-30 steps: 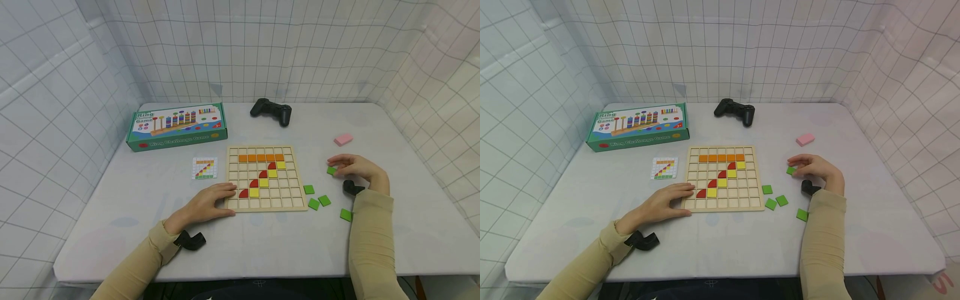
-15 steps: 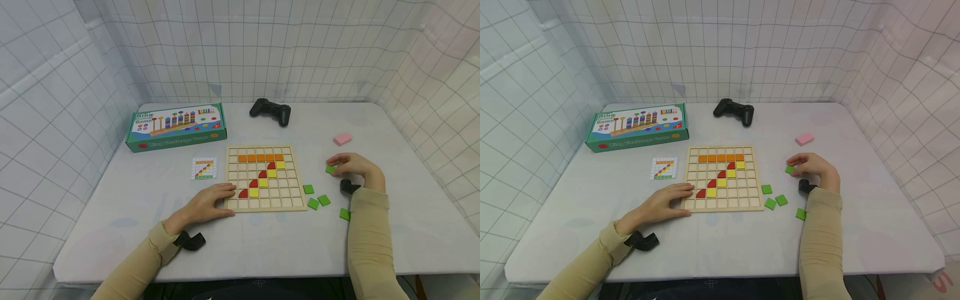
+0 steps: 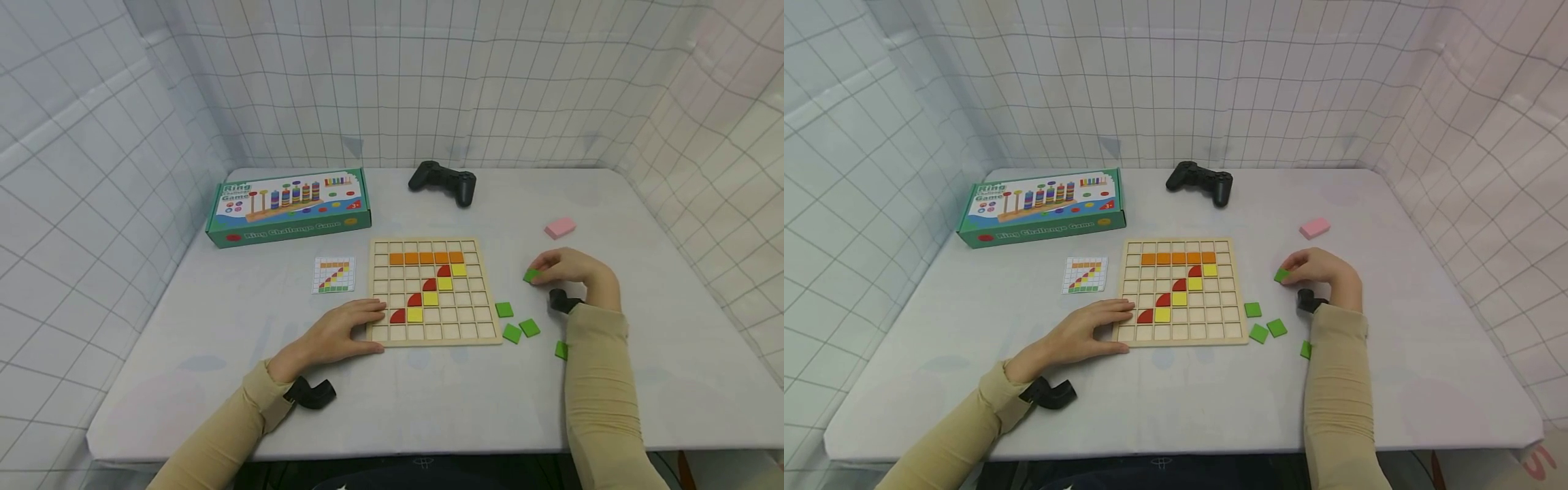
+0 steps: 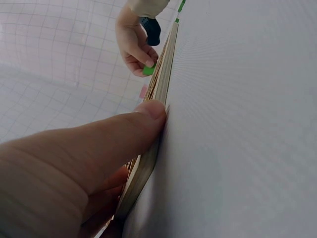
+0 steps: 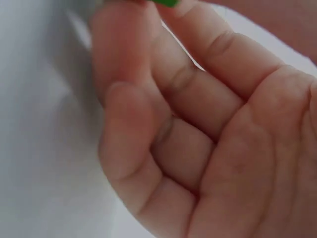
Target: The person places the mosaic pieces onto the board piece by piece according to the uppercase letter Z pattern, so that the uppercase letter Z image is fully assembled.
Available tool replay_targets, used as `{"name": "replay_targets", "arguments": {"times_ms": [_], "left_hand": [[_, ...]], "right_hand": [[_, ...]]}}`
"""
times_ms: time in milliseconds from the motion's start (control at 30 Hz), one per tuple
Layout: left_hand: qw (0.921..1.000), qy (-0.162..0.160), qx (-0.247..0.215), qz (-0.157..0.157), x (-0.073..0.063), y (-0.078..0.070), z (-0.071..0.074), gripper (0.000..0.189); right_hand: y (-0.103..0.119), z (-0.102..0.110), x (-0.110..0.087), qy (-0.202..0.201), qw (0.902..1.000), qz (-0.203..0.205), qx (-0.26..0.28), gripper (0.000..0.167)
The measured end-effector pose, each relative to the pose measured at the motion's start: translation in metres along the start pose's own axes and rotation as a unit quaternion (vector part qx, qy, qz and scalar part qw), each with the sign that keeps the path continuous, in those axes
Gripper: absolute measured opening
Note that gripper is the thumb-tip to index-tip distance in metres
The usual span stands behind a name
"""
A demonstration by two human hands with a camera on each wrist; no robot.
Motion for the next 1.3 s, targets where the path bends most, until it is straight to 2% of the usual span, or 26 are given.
{"name": "replay_targets", "arguments": {"times_ms": [233, 367, 500, 700, 800, 933, 1133, 1300], "left_hand": [[1.0000, 0.002, 0.000, 0.003, 0.000, 0.000, 0.000, 0.062], [1.0000, 0.004, 0.000, 0.004, 0.000, 0.000, 0.000, 0.062], [1.0000, 0.002, 0.000, 0.004, 0.000, 0.001, 0.000, 0.062], [1.0000, 0.002, -0.001, 0.004, 0.000, 0.000, 0.000, 0.061], [1.0000, 0.004, -0.005, 0.005, 0.000, 0.000, 0.000, 0.061], [0.9999, 0.005, -0.008, 0.007, 0.000, 0.000, 0.000, 0.061], [0.9999, 0.004, -0.009, 0.005, 0.001, 0.000, 0.000, 0.060], [1.0000, 0.000, -0.009, 0.000, 0.000, -0.001, 0.001, 0.060]], "right_hand": [[0.041, -0.006, 0.006, 0.005, 0.9993, 0.035, -0.010, 0.031], [0.072, -0.015, 0.010, 0.000, 0.9969, 0.074, -0.026, 0.026], [0.104, -0.032, 0.015, 0.020, 0.9925, 0.120, -0.010, 0.023], [0.150, -0.070, 0.017, 0.077, 0.9761, 0.201, 0.027, 0.019], [0.167, -0.087, 0.014, 0.099, 0.9679, 0.229, 0.032, 0.017], [0.185, -0.105, 0.011, 0.112, 0.9607, 0.253, 0.027, 0.015], [0.200, -0.129, 0.008, 0.144, 0.9540, 0.260, 0.039, 0.013], [0.207, -0.140, 0.006, 0.131, 0.9549, 0.266, 0.019, 0.012]]}}
Point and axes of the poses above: each hand's wrist, its own x-axis towards the middle knuckle, its own z-axis out of the back of the hand, y = z × x, the point moved 7 cm from there along x, towards the middle knuckle, and after that the axes turned 2 degrees about -y, right-handed, at the moved point
